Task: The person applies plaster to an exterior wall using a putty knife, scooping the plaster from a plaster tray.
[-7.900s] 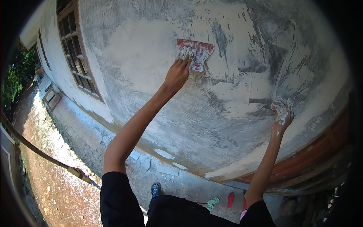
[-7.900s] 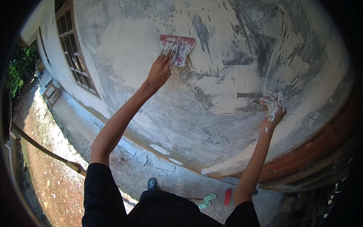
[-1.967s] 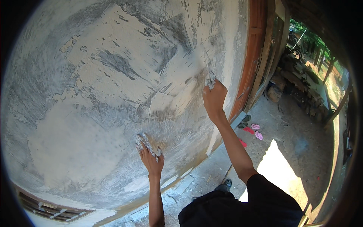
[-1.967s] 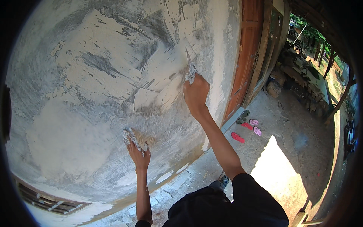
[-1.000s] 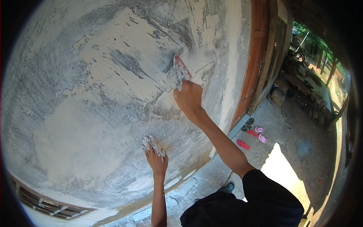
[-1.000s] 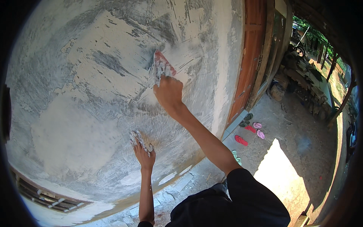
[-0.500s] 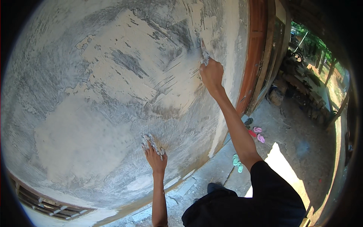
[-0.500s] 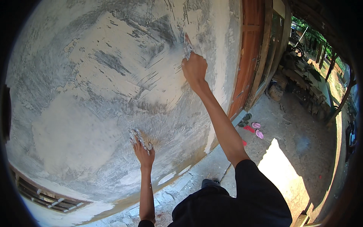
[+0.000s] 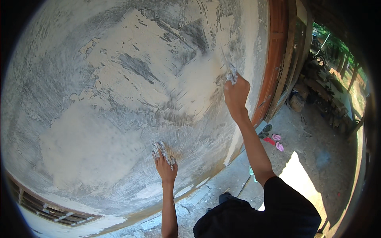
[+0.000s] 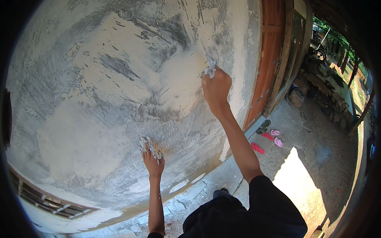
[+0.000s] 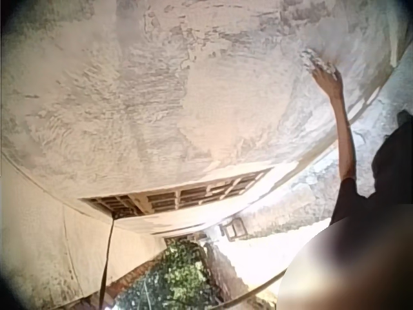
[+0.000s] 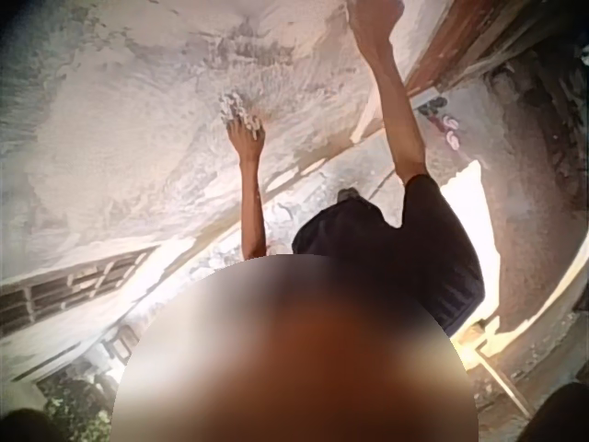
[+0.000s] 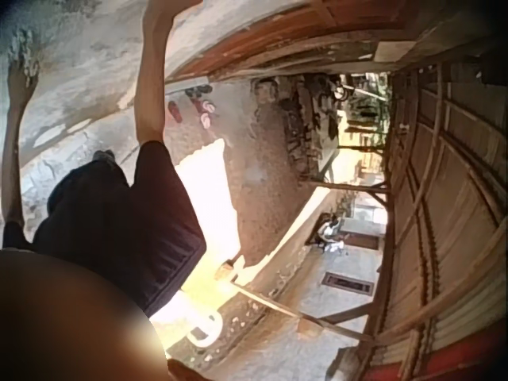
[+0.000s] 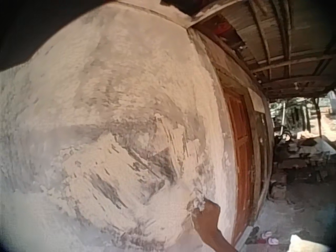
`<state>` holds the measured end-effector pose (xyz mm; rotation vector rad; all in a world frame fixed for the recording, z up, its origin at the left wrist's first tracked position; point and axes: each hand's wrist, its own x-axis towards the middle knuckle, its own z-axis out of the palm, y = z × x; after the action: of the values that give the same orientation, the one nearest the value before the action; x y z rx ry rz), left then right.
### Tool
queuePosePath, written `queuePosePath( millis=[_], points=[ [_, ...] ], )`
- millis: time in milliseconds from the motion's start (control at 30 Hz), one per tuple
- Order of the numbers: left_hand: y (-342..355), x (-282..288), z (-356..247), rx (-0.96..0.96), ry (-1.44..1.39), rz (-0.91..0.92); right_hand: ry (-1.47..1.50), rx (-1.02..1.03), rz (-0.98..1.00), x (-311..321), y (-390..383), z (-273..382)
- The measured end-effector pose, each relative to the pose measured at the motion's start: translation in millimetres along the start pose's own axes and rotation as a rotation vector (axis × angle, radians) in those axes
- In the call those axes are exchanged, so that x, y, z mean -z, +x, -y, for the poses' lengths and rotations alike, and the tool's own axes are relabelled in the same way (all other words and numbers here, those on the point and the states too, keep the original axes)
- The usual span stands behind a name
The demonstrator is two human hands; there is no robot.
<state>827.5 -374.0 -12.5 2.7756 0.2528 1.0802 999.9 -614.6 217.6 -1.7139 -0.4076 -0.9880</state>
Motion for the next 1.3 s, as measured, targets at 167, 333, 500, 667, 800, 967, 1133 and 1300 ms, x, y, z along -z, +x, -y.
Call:
queuePosePath(
  millis=[167, 333, 500, 667, 800, 967, 1133, 1300],
  points=[
    [0, -2, -11, 0.022, -0.007, 0.021, -0.276, 0.084, -0.010, -39, 18, -59],
    [-2, -2, -9, -0.019, 0.032, 0.009, -0.214, 0.364, 0.278, -80, -137, -1],
    [-5, 3, -2, 0.044, -0.007, 0.025, 0.112, 0.233, 0.481, -57, -158, 27],
    [2, 3, -7, 0.004, -0.026, 0.007, 0.001, -0.001, -0.055, -3, 12, -34],
    [1, -2, -8, -0.057, 0.027, -0.061, -0.229, 0.112, -0.095, -44, 29, -58],
    [-1, 4, -9, 0.049, -0.075, 0.040, -0.435, 0.283, 0.107, -89, -61, -12],
    [-1, 5, -12, 0.025, -0.066, 0.055, -0.400, 0.601, 0.500, -85, -144, 16],
    [-3, 6, -6, 0.039, -0.023, 0.051, 0.102, 0.281, 0.437, -25, -114, 35]
  ],
)
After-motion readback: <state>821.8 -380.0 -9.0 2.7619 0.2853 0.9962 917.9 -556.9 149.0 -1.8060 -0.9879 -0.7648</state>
